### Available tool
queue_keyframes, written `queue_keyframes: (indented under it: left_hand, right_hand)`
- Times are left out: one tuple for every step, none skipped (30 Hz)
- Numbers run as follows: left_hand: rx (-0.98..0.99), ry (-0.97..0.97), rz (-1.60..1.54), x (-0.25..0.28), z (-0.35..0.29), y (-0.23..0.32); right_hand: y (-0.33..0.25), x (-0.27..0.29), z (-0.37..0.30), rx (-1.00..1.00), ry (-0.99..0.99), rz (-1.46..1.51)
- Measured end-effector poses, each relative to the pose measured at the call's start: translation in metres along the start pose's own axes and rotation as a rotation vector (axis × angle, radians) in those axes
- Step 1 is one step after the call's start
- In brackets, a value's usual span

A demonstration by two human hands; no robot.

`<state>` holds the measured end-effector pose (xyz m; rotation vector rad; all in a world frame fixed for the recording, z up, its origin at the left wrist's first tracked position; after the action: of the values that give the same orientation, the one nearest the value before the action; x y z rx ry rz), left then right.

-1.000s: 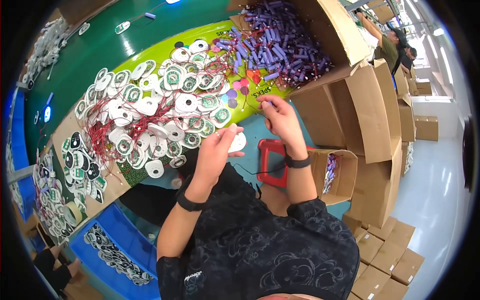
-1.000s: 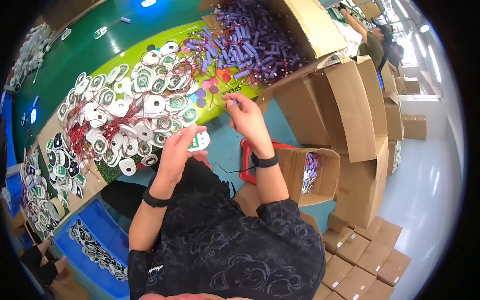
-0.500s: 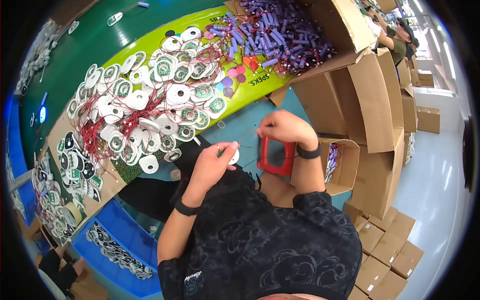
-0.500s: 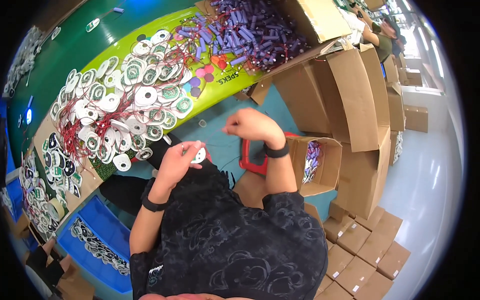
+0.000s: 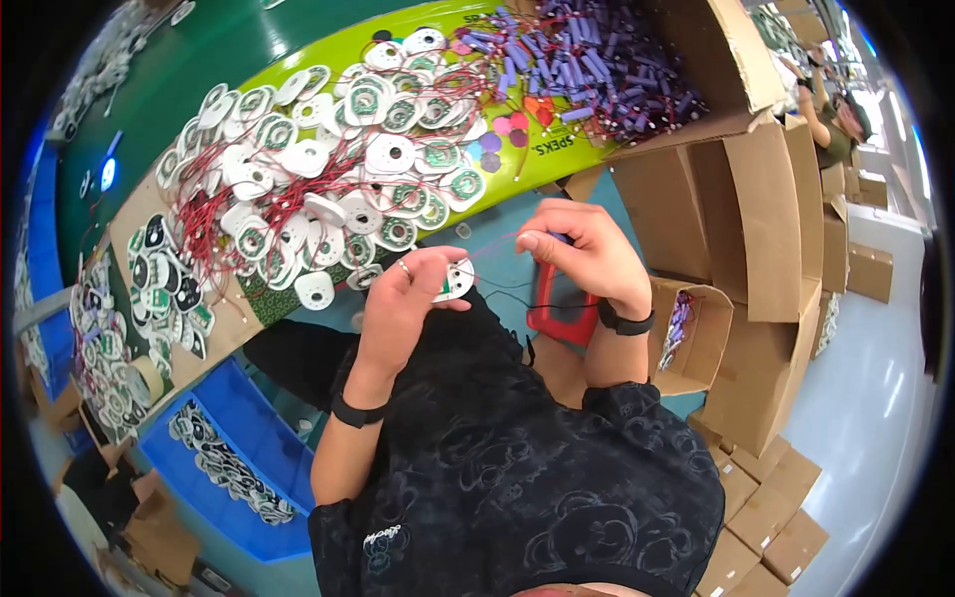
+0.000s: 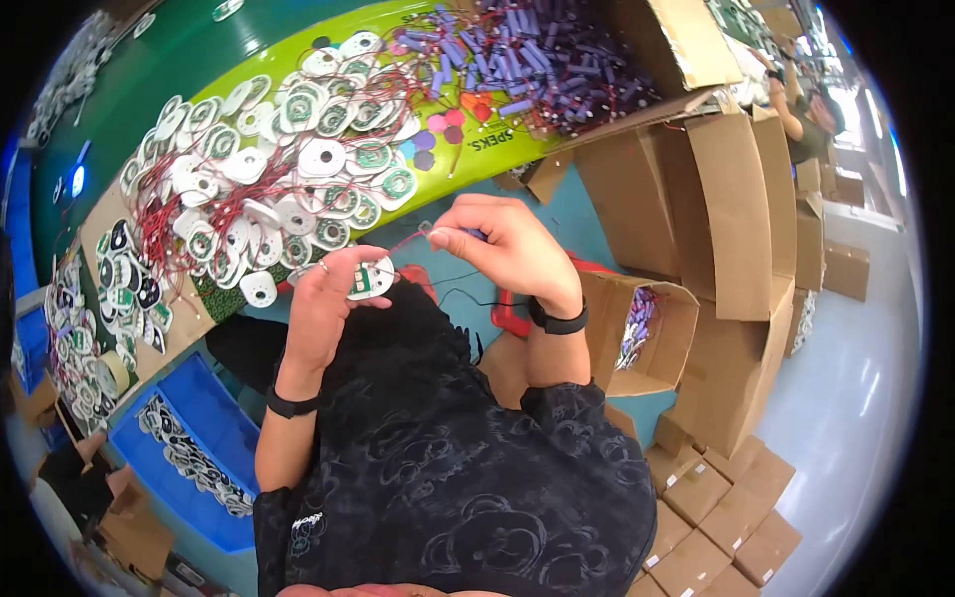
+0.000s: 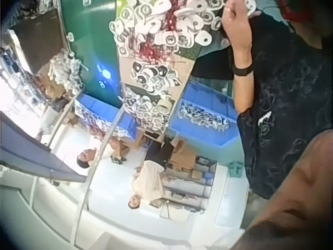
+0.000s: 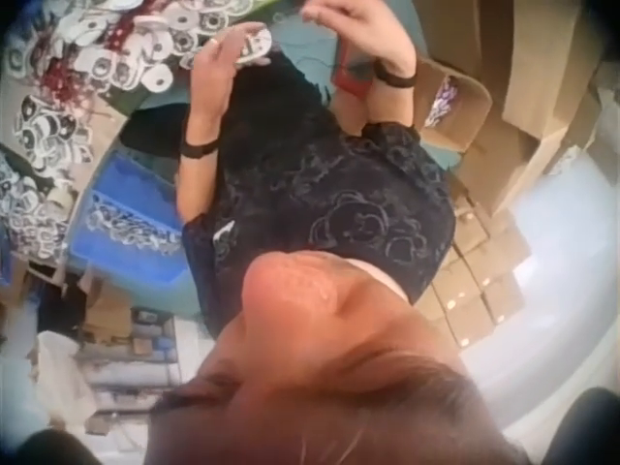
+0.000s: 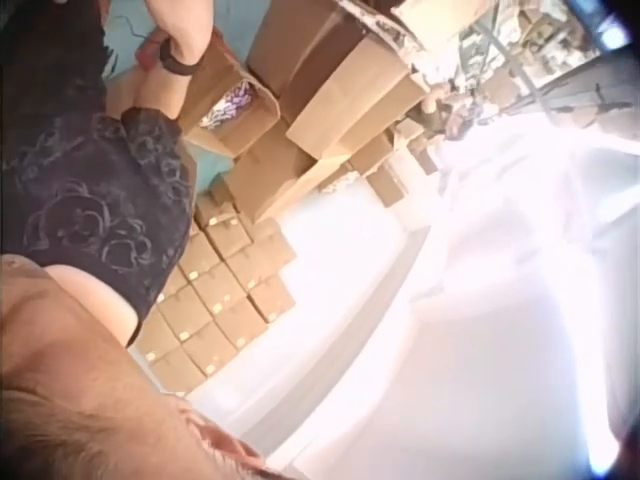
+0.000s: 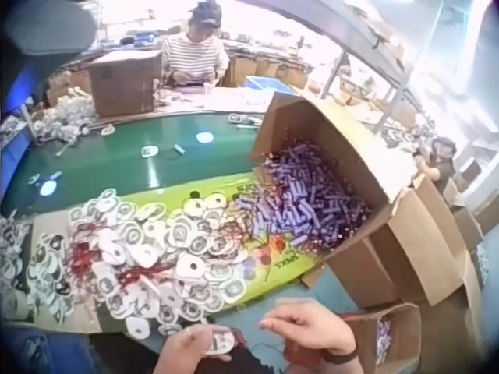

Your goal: The recorder is assembling small electronic components by attaching purple pieces to white circular bases using red wires and then placing the finished units into a blue storage bin.

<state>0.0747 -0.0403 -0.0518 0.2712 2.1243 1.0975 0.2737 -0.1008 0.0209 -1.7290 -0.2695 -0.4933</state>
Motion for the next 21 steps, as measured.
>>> queue_keyframes:
  left_hand:
    - [-0.005,0.013,0.002,0.001,-0.002,0.004]
    - [-0.031,0.061,0.101,0.004,-0.004,0.007]
    - [-0.056,0.108,0.2,0.008,-0.006,0.011]
    - [-0.057,0.148,0.179,0.012,-0.007,0.014]
    - [-0.058,0.152,0.182,0.016,-0.008,0.016]
    - [-0.062,0.168,0.213,0.023,-0.01,0.018]
    - [-0.066,0.178,0.244,0.024,-0.011,0.021]
    - [-0.114,0.195,0.23,0.022,-0.013,0.027]
    - [-0.116,0.189,0.235,0.017,-0.017,0.036]
    - [-0.188,0.215,0.388,0.01,-0.025,0.05]
    - [-0.263,0.236,0.539,0.001,-0.033,0.062]
    - [-0.325,0.248,0.654,-0.006,-0.041,0.069]
    - [-0.338,0.278,0.674,-0.005,-0.05,0.069]
    - [-0.603,0.258,0.899,-0.01,-0.058,0.078]
    - [-0.866,0.237,1.132,-0.018,-0.07,0.085]
    - [-0.905,0.246,1.159,-0.02,-0.073,0.091]
    - [-0.938,0.263,1.193,-0.023,-0.079,0.092]
    - [-0.921,0.3,1.17,-0.022,-0.09,0.094]
    - [-0.892,0.332,1.132,-0.02,-0.097,0.096]
    - [-0.845,0.349,1.078,-0.017,-0.101,0.096]
    - [-0.798,0.359,1.016,-0.014,-0.106,0.095]
  right_hand:
    - [-0.001,-0.004,0.003,0.008,-0.01,0.006]
    - [-0.001,-0.006,0.005,0.008,0.002,0.015]
    - [-0.001,-0.008,0.007,0.008,0.015,0.025]
    - [-0.002,-0.009,0.008,0.011,0.011,0.029]
    - [-0.002,-0.011,0.009,-0.01,-0.03,-0.004]
    - [-0.002,-0.014,0.01,-0.032,-0.07,-0.037]
    - [0.002,-0.016,0.01,-0.032,-0.066,-0.036]
    - [0.0,-0.022,0.01,0.118,-0.103,0.034]
    - [-0.007,-0.028,0.008,0.269,-0.138,0.103]
    - [-0.015,-0.037,0.009,0.285,-0.213,0.154]
    - [-0.011,-0.053,0.006,0.172,-0.214,0.444]
    - [-0.015,-0.068,0.003,0.197,-0.206,0.492]
    - [-0.023,-0.082,0.001,0.24,-0.217,0.552]
    - [-0.034,-0.09,0.002,0.333,-0.184,0.452]
    - [-0.036,-0.097,-0.003,0.41,-0.13,0.368]
    - [-0.034,-0.1,-0.006,0.416,-0.039,0.382]
    - [-0.032,-0.104,-0.012,0.42,0.043,0.406]
    - [-0.036,-0.113,-0.018,0.407,0.07,0.517]
    - [-0.037,-0.121,-0.023,0.366,0.089,0.622]
    - [-0.036,-0.127,-0.027,0.317,0.092,0.68]
    - [-0.035,-0.133,-0.032,0.258,0.096,0.73]
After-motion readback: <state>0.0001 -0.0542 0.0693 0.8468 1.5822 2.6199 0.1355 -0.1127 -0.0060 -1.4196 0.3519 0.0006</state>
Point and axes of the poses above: each hand's wrist, its own z-axis towards the middle knuckle, its own x-axis out of the back of the hand, y = z × x, the point moved 6 cm from there along z, towards the middle knuckle, and after that the axes turned 4 degrees about y, right-handed, at the moved point
